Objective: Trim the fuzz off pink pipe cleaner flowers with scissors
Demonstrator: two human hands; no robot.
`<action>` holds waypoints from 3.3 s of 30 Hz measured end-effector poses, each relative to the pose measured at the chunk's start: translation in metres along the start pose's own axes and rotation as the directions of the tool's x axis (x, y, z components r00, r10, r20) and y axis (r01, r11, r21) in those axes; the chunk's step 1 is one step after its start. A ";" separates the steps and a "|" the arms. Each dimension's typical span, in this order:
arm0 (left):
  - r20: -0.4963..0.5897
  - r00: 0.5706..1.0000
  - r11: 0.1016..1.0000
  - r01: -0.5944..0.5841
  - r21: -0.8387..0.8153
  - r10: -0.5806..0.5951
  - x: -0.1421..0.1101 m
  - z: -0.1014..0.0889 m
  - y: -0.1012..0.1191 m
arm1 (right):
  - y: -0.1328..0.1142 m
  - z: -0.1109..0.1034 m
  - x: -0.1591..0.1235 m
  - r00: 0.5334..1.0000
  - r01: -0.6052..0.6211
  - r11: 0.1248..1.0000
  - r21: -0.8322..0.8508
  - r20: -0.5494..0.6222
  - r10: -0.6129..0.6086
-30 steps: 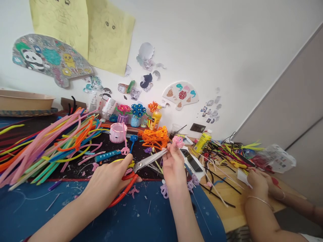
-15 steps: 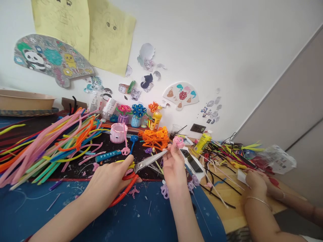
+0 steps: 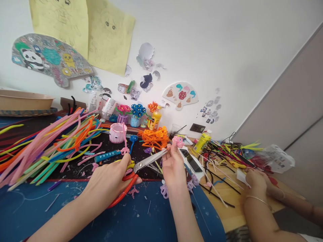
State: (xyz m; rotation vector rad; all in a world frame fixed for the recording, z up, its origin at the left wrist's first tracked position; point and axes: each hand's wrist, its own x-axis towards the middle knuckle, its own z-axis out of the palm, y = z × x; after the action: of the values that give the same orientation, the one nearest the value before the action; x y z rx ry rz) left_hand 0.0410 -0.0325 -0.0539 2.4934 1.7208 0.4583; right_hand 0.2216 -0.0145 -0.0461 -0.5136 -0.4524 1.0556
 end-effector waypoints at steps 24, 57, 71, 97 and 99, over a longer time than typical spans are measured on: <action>-0.043 0.999 1.000 0.013 -0.017 -0.014 -0.002 -0.003 0.003 | 0.000 -0.003 0.000 0.992 0.104 0.991 -0.081 0.085 -0.097; -0.015 1.000 1.000 0.015 0.000 -0.015 -0.001 -0.004 0.003 | -0.001 -0.006 0.002 0.994 0.087 0.995 -0.039 0.068 -0.084; -0.093 0.990 0.993 0.112 0.031 -0.109 -0.002 -0.009 0.008 | -0.003 -0.004 0.001 0.987 0.154 0.988 -0.028 0.059 -0.152; -0.372 0.904 0.977 0.182 -0.107 -0.209 -0.001 -0.021 -0.003 | -0.007 0.005 -0.008 0.980 0.187 0.980 -0.070 0.077 -0.182; -0.398 0.910 0.993 0.116 -0.029 -0.118 -0.002 -0.016 -0.004 | -0.008 0.006 -0.009 0.978 0.194 0.979 -0.061 0.096 -0.187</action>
State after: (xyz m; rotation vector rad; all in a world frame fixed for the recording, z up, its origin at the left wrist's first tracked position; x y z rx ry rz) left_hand 0.0324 -0.0345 -0.0399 2.3959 1.9834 1.0188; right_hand 0.2199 -0.0245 -0.0372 -0.4763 -0.6083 0.8826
